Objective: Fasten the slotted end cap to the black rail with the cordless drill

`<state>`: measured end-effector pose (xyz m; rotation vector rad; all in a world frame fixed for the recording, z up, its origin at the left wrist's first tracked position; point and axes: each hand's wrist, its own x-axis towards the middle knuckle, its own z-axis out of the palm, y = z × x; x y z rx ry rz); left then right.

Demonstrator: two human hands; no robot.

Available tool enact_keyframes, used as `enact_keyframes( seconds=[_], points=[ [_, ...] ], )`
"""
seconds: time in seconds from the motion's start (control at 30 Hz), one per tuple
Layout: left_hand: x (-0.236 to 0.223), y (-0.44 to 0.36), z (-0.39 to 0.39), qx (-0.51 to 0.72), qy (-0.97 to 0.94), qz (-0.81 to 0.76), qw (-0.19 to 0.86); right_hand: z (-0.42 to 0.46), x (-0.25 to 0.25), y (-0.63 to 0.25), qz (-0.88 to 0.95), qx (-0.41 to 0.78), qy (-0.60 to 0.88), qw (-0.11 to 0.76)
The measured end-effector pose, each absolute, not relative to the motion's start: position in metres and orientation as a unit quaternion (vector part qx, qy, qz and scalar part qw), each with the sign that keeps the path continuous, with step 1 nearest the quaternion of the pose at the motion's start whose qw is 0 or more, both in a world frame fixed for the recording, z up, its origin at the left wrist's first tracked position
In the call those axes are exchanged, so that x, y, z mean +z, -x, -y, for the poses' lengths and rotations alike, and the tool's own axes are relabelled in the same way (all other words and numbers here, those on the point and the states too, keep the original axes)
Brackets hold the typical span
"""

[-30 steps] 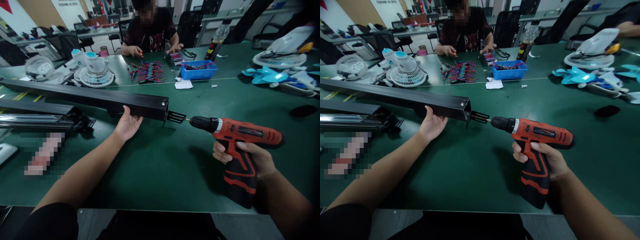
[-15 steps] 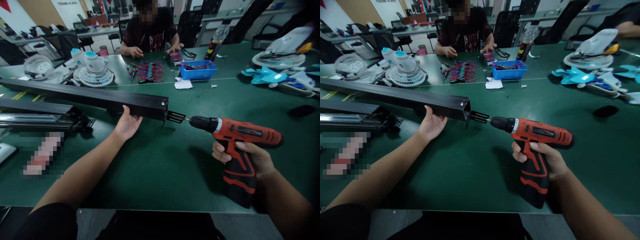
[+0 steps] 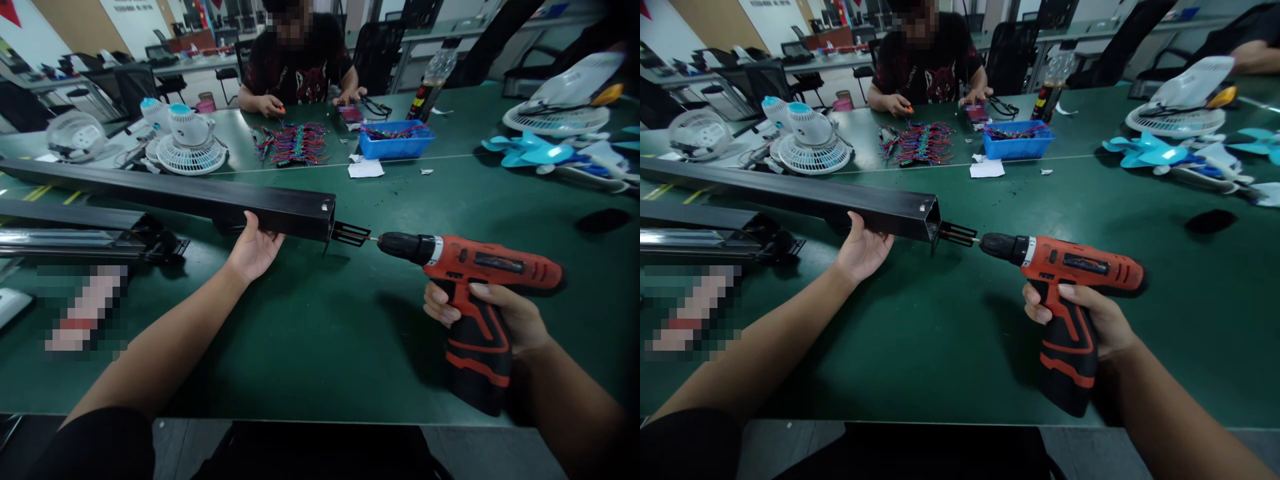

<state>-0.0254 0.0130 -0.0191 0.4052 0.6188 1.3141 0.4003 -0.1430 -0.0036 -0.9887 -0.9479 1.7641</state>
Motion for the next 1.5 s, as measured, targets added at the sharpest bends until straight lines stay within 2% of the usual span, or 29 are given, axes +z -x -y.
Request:
enact_keyframes(
  seconds=[1.1,1.5],
  points=[
    [-0.017,0.025,-0.014,0.602,-0.156,-0.272,0.734,0.145,-0.004,-0.403,0.377,0.707,0.435,0.411],
    [-0.011,0.02,-0.012,0.607,-0.172,-0.309,0.712,0.144,-0.008,-0.404,0.373,0.704,0.423,0.431]
  ],
)
